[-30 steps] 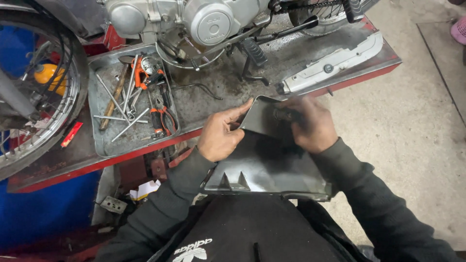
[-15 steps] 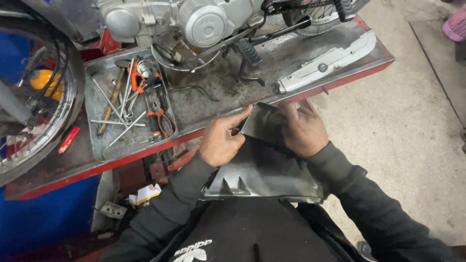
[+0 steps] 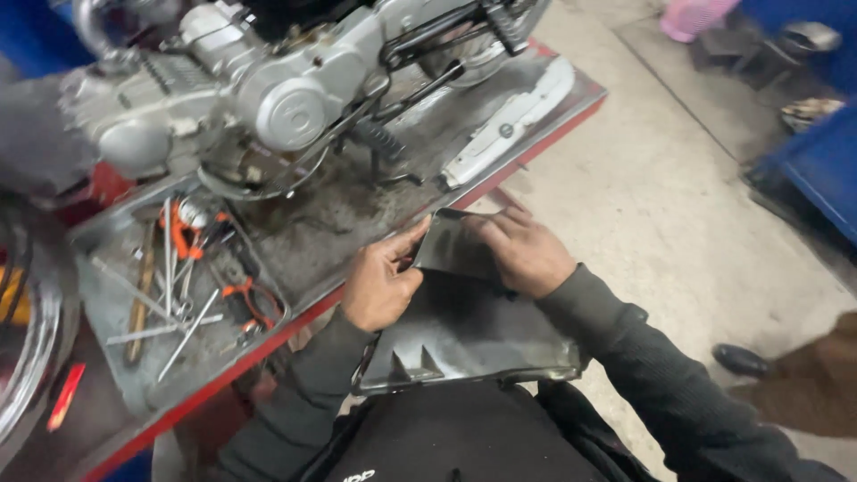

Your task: Cleaning and installing a side panel or chain guard on a motorcycle using hand tools.

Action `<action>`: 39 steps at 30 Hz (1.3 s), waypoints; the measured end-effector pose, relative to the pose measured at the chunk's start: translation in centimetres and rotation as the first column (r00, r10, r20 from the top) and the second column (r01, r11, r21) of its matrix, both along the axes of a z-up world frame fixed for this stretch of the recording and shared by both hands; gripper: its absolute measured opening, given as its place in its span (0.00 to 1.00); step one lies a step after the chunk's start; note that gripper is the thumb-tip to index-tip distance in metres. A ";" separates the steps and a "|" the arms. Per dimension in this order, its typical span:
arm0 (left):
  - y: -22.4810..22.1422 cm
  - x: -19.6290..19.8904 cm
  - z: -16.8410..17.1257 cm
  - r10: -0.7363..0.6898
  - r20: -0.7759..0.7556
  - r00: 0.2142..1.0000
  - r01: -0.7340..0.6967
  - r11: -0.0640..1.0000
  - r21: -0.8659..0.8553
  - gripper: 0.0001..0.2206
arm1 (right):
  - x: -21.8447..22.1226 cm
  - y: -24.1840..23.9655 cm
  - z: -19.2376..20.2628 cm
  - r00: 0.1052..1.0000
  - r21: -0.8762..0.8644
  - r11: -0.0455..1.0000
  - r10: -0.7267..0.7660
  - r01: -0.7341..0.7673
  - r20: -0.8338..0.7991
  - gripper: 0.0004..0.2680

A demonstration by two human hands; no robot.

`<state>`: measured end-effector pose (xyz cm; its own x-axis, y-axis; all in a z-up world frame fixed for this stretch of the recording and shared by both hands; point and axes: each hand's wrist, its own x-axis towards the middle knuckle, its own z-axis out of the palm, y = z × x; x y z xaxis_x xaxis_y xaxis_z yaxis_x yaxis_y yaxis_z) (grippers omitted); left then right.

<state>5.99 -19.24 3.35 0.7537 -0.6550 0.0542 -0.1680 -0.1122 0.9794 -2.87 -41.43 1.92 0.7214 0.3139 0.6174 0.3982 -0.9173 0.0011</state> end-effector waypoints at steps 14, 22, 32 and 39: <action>3.2 3.0 0.0 -0.128 -0.094 0.987 0.122 0.990 -0.066 0.33 | 0.4 4.9 1.5 0.997 0.050 0.996 -0.071 0.070 0.025 0.08; 5.3 2.8 2.1 -0.083 0.034 0.996 0.080 0.994 0.070 0.31 | 0.4 6.4 0.2 0.964 0.001 0.984 -0.173 0.177 -0.201 0.17; 8.1 4.0 -1.3 -0.124 -0.034 0.992 0.121 0.989 -0.079 0.33 | 1.3 9.8 0.5 0.972 -0.005 0.991 -0.129 0.130 -0.199 0.20; 11.1 3.8 -1.3 -0.017 -0.047 0.999 0.013 0.997 -0.077 0.32 | 3.2 11.4 0.3 0.978 0.125 0.992 0.025 0.001 -0.206 0.22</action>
<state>9.78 -8.14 2.08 0.7466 -0.6617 0.0692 -0.1223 -0.0343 0.9919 0.31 -30.00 2.22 0.8339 0.2539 0.4900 0.3888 -0.9004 -0.1953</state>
